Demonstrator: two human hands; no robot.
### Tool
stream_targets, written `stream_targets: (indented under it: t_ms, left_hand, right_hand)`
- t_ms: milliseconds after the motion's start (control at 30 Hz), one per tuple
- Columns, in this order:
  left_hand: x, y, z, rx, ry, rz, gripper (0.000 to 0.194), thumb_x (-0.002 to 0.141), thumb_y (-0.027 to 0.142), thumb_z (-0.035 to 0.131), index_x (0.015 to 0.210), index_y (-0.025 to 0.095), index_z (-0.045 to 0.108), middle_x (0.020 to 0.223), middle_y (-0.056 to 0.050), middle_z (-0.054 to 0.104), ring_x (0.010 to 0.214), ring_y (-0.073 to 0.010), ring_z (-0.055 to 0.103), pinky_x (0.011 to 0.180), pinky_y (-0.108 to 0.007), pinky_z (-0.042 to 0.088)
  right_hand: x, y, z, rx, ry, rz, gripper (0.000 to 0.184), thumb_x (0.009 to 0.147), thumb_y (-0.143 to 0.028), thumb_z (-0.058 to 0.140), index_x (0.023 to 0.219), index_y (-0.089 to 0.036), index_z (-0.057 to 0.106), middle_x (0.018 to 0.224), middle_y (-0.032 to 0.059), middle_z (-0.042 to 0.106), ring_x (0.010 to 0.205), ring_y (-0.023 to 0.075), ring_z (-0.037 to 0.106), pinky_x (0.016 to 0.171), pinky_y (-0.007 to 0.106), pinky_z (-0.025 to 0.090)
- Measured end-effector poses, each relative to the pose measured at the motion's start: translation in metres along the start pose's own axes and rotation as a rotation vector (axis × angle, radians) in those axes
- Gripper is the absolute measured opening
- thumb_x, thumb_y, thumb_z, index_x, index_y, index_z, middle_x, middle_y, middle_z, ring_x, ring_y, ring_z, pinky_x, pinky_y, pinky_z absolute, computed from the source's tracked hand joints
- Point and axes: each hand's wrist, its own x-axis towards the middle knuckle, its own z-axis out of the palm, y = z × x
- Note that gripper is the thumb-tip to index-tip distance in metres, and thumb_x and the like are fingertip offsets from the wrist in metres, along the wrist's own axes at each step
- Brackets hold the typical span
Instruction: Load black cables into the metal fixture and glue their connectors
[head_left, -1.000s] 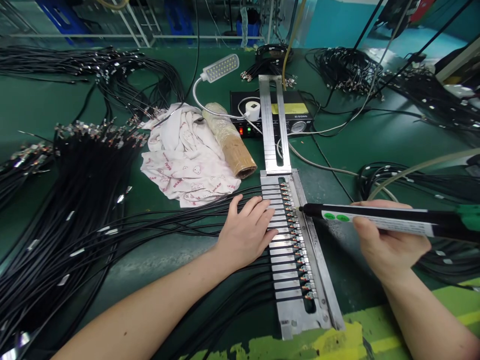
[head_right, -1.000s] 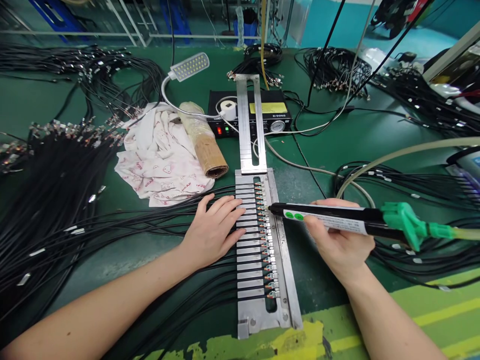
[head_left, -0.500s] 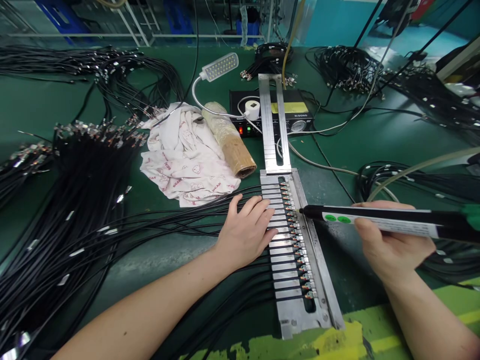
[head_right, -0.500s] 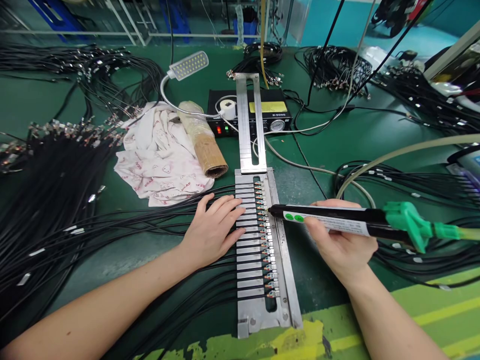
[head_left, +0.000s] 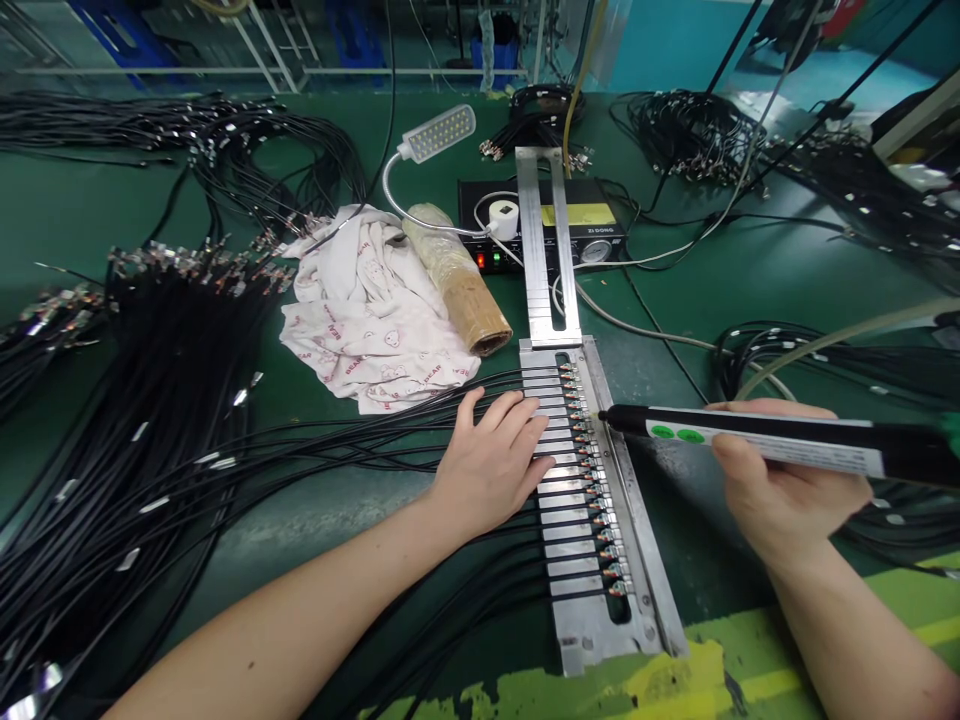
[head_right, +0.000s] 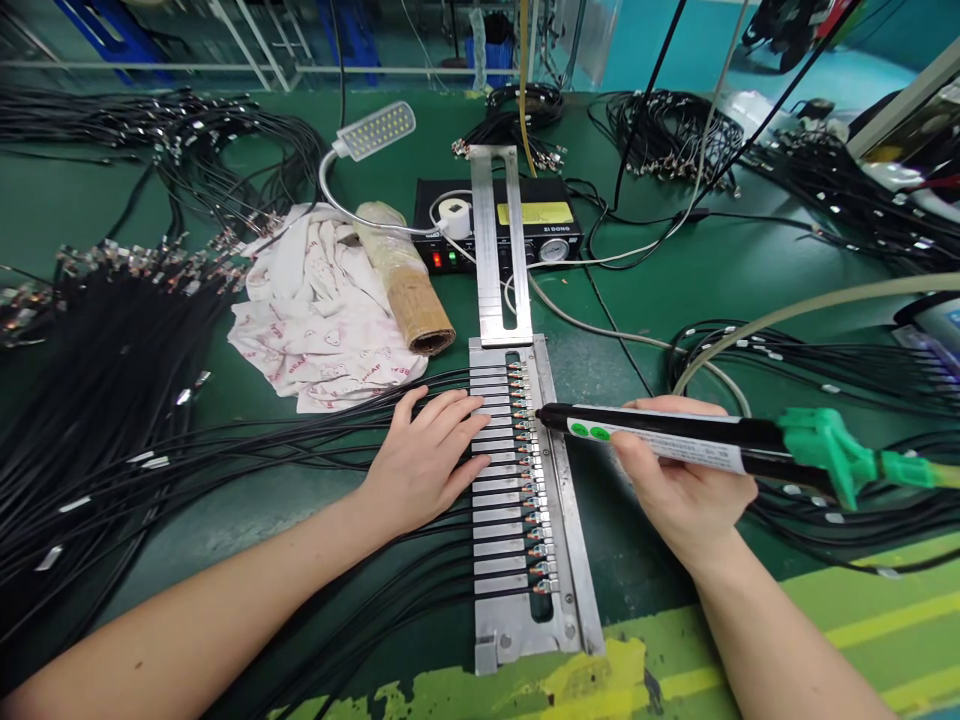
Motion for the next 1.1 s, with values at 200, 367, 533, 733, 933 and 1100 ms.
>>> stream_targets:
  t_ms: [200,367,533,733,933,1100]
  left_hand:
    - [0.0001,0.0005,-0.0006,0.003,-0.014,-0.006,0.031,0.092,0.034,0.041,0.113,0.015,0.054,0.126,-0.011,0.055,0.119,-0.0270,0.045,0.102,-0.053,0.025]
    - [-0.0006,0.0000,0.0012,0.006,-0.015,-0.008,0.032,0.092,0.035,0.040,0.113,0.015,0.054,0.127,-0.010,0.054,0.120,-0.0272,0.044,0.102,-0.053,0.024]
    - [-0.0004,-0.0004,0.0008,0.001,-0.013,-0.013,0.032,0.091,0.035,0.042,0.113,0.015,0.054,0.126,-0.010,0.054,0.120,-0.0272,0.044,0.102,-0.053,0.024]
    - [0.0001,-0.0001,0.0006,-0.010,-0.005,-0.012,0.031,0.091,0.034,0.043,0.113,0.016,0.055,0.126,-0.011,0.055,0.119,-0.0273,0.045,0.102,-0.053,0.025]
    - [-0.0003,-0.0004,0.0013,-0.009,-0.003,-0.009,0.031,0.091,0.034,0.043,0.113,0.016,0.055,0.126,-0.011,0.055,0.119,-0.0275,0.045,0.102,-0.053,0.025]
    - [-0.0006,-0.0004,0.0011,-0.007,-0.016,-0.012,0.031,0.091,0.034,0.042,0.113,0.016,0.054,0.127,-0.010,0.054,0.120,-0.0271,0.044,0.103,-0.053,0.024]
  right_hand:
    - [0.0032,-0.0016,-0.0039,0.054,0.087,0.023,0.015,0.064,-0.022,0.072,0.078,-0.020,0.069,0.068,0.0014,0.066,0.057,0.0187,0.062,0.052,0.033,0.049]
    - [0.0013,-0.0026,-0.0055,0.029,0.039,-0.044,0.015,0.064,-0.021,0.073,0.078,-0.020,0.067,0.068,0.0011,0.066,0.053,0.0166,0.060,0.045,0.030,0.047]
    - [-0.0004,-0.0027,-0.0041,-0.028,-0.003,-0.044,0.014,0.066,-0.023,0.072,0.078,-0.021,0.066,0.070,0.0013,0.066,0.051,0.0155,0.059,0.039,0.028,0.045]
    - [-0.0011,-0.0005,-0.0044,-0.032,-0.018,-0.067,0.012,0.066,-0.022,0.072,0.076,-0.021,0.065,0.071,0.0015,0.065,0.052,0.0150,0.059,0.039,0.027,0.044]
    - [-0.0018,0.0003,-0.0042,-0.019,-0.027,-0.056,0.015,0.066,-0.023,0.072,0.079,-0.022,0.065,0.072,0.0009,0.066,0.051,0.0148,0.058,0.038,0.027,0.043]
    - [0.0003,-0.0028,-0.0042,-0.025,-0.040,-0.044,0.011,0.067,-0.022,0.072,0.076,-0.021,0.065,0.071,0.0008,0.065,0.053,0.0147,0.059,0.039,0.027,0.045]
